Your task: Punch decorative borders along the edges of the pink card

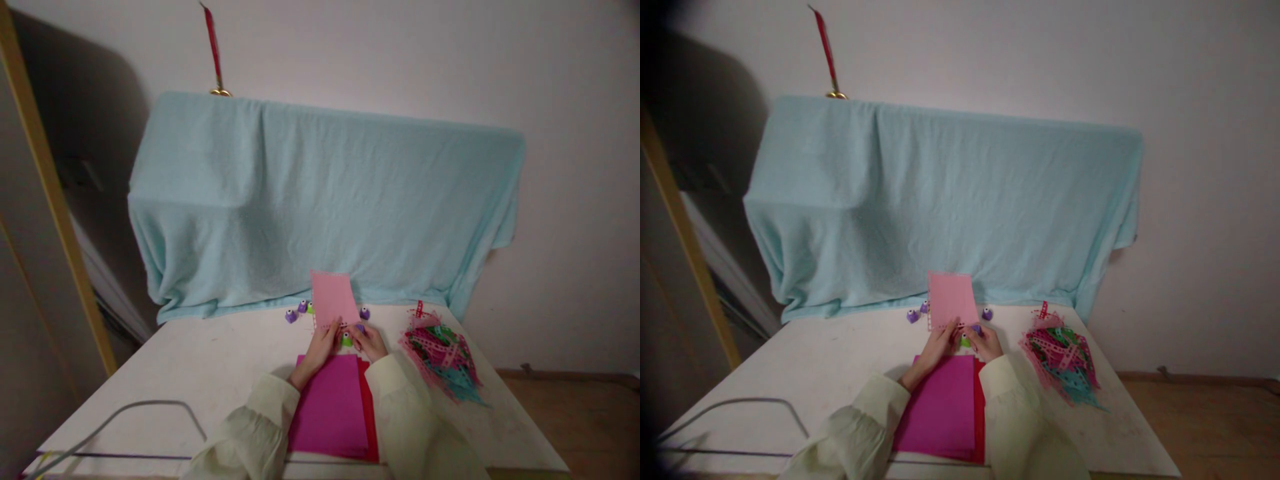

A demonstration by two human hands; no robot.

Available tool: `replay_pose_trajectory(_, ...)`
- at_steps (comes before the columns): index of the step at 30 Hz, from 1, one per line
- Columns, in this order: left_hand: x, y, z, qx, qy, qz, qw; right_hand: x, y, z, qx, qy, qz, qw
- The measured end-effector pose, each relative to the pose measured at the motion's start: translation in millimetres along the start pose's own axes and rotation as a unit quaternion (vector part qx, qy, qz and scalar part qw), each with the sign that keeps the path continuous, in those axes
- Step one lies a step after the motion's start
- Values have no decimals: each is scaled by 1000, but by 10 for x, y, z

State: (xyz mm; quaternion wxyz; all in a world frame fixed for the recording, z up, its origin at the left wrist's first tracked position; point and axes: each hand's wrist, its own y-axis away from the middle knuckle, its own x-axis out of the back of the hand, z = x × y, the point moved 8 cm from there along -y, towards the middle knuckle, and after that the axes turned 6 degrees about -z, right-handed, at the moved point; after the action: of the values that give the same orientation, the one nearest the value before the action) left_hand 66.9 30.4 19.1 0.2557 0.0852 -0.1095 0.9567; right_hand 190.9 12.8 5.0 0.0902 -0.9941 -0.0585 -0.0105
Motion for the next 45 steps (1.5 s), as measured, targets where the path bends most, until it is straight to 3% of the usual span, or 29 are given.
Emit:
replay_pose_trajectory(5, -16, -6, -34, 26, 1, -10, 1000, -3, 9, -41, 6, 27, -5, 1000)
replay_pose_trajectory(16, 8, -7, -31, 27, -30, 12, 999, 87, -9, 23, 2, 18, 46, 999)
replay_pose_trajectory(35, 56, -9, 3, 42, -10, 36, 998, 42, -5, -8, -25, -4, 41, 999)
replay_pose_trajectory(45, 43, -35, -181, 37, -21, 47, 998, 63, -3, 11, -14, -10, 55, 998)
